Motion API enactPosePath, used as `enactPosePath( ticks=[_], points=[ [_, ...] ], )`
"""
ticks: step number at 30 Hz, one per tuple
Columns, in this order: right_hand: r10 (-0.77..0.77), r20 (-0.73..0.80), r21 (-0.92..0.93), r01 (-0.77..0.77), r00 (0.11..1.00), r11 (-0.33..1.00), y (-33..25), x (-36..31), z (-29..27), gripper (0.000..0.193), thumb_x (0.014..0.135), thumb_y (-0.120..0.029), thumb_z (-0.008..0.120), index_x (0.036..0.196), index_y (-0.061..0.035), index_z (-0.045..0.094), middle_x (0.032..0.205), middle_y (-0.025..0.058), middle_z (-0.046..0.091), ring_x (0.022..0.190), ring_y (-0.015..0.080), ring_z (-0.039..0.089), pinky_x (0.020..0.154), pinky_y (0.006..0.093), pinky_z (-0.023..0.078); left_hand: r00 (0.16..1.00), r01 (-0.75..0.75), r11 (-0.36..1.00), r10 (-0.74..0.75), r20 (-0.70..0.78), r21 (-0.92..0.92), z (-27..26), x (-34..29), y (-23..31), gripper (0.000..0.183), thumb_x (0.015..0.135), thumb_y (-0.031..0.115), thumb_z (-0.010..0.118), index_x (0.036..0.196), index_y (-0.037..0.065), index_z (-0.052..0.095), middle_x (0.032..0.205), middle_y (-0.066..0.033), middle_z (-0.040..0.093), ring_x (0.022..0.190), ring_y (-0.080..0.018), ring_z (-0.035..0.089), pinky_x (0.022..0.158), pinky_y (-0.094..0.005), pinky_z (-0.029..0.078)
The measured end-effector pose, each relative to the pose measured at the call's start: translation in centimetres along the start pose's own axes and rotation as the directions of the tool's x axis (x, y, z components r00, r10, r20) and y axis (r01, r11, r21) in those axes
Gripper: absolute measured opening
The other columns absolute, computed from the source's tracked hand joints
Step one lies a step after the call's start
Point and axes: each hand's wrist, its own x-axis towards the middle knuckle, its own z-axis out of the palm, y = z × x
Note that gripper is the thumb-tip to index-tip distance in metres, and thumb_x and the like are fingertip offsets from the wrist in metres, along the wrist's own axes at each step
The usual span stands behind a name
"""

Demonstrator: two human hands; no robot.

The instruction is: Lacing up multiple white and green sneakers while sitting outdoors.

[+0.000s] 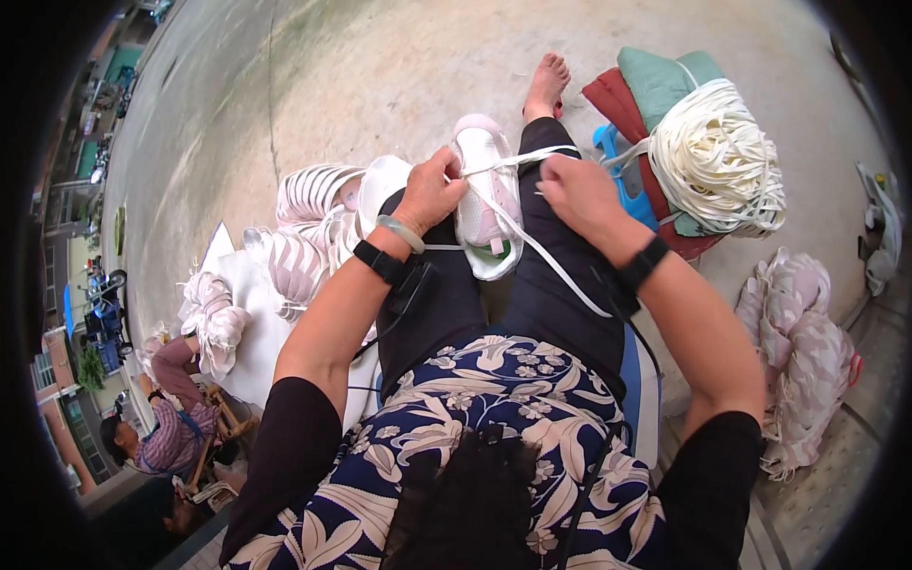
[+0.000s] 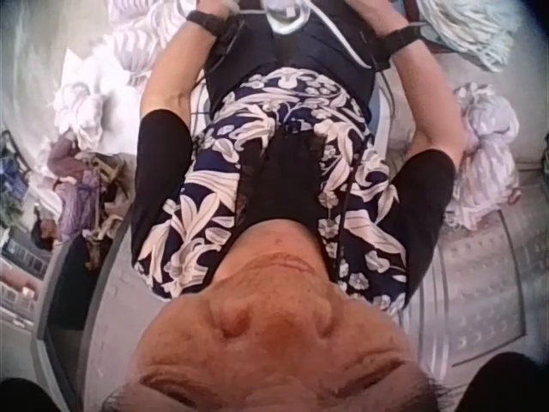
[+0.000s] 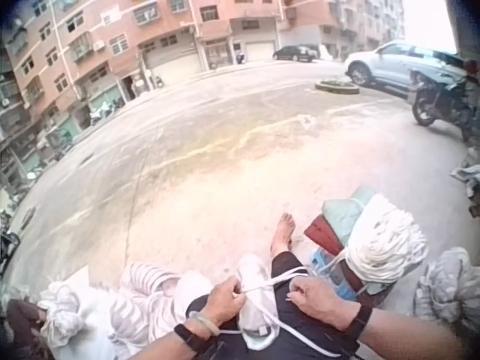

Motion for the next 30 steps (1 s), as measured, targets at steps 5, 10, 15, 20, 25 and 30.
enactPosePath(
  ticks=[5, 10, 15, 20, 25, 30],
  points=[
    [0.039, 0.041, -0.139, -0.033, 0.998, 0.99, -1.3, 2.8, 3.4, 0.035, 0.072, -0.027, 0.065, 0.095, -0.0052, 0.051, 0.07, 0.0144, 0.059, 0.071, 0.0321, 0.06, 0.062, 0.0408, 0.046, 0.991, 0.016, 0.998, -0.009, -0.13, 0.059, 0.1, 0.0, 1.0, 0.033, 0.069, 0.024, 0.063, 0.09, 0.003, 0.05, 0.089, -0.019, 0.057, 0.085, -0.0359, 0.056, 0.073, -0.0415, 0.044],
    [0.024, 0.178, -0.155, 0.004, 0.984, 0.988, -3.3, 2.5, 3.6, 0.057, 0.069, -0.037, 0.069, 0.104, -0.0012, 0.041, 0.085, 0.0211, 0.061, 0.083, 0.0353, 0.061, 0.07, 0.0418, 0.048, 0.98, -0.035, 0.994, 0.054, -0.189, 0.102, 0.6, 0.7, 1.1, 0.06, 0.067, 0.033, 0.069, 0.109, -0.001, 0.043, 0.102, -0.0209, 0.052, 0.097, -0.0372, 0.052, 0.08, -0.0407, 0.043],
    [0.056, 0.216, -0.168, -0.02, 0.975, 0.986, -4.0, 2.5, 4.0, 0.06, 0.068, -0.036, 0.069, 0.107, -0.0001, 0.041, 0.086, 0.0214, 0.061, 0.085, 0.0355, 0.06, 0.071, 0.0426, 0.048, 0.991, -0.032, 0.998, 0.039, -0.126, 0.061, 1.0, 1.6, 0.2, 0.077, 0.065, 0.038, 0.072, 0.119, -0.003, 0.034, 0.106, -0.024, 0.053, 0.101, -0.0368, 0.052, 0.083, -0.0388, 0.043],
    [0.1, 0.14, -0.141, -0.08, 0.985, 0.987, -3.6, 2.6, 4.1, 0.049, 0.068, -0.029, 0.065, 0.101, 0.0005, 0.044, 0.084, 0.0218, 0.061, 0.084, 0.0361, 0.06, 0.072, 0.043, 0.047, 0.992, 0.102, 0.977, -0.086, 0.09, -0.19, 0.4, 1.7, 0.1, 0.094, 0.059, 0.042, 0.077, 0.123, -0.005, 0.026, 0.111, -0.0279, 0.051, 0.103, -0.036, 0.054, 0.087, -0.0375, 0.042],
    [0.179, 0.152, -0.13, -0.16, 0.972, 0.979, -3.9, 2.4, 4.1, 0.039, 0.068, -0.024, 0.06, 0.094, 0.0018, 0.047, 0.083, 0.0232, 0.061, 0.083, 0.0367, 0.06, 0.073, 0.0433, 0.047, 0.995, 0.038, 0.983, -0.021, 0.096, -0.18, 0.7, 1.6, -0.8, 0.095, 0.061, 0.042, 0.076, 0.127, -0.001, 0.023, 0.111, -0.026, 0.052, 0.101, -0.0345, 0.055, 0.085, -0.0363, 0.044],
    [0.067, 0.059, -0.135, -0.059, 0.996, 0.989, -3.0, 1.7, 5.3, 0.038, 0.067, -0.02, 0.057, 0.096, 0.0011, 0.046, 0.084, 0.0209, 0.058, 0.08, 0.0363, 0.058, 0.069, 0.0447, 0.046, 0.988, -0.012, 0.971, 0.048, 0.144, -0.24, 0.4, 1.4, -0.5, 0.095, 0.063, 0.04, 0.075, 0.131, 0.002, 0.02, 0.111, -0.0247, 0.052, 0.099, -0.0334, 0.056, 0.082, -0.0354, 0.046]
  ],
)
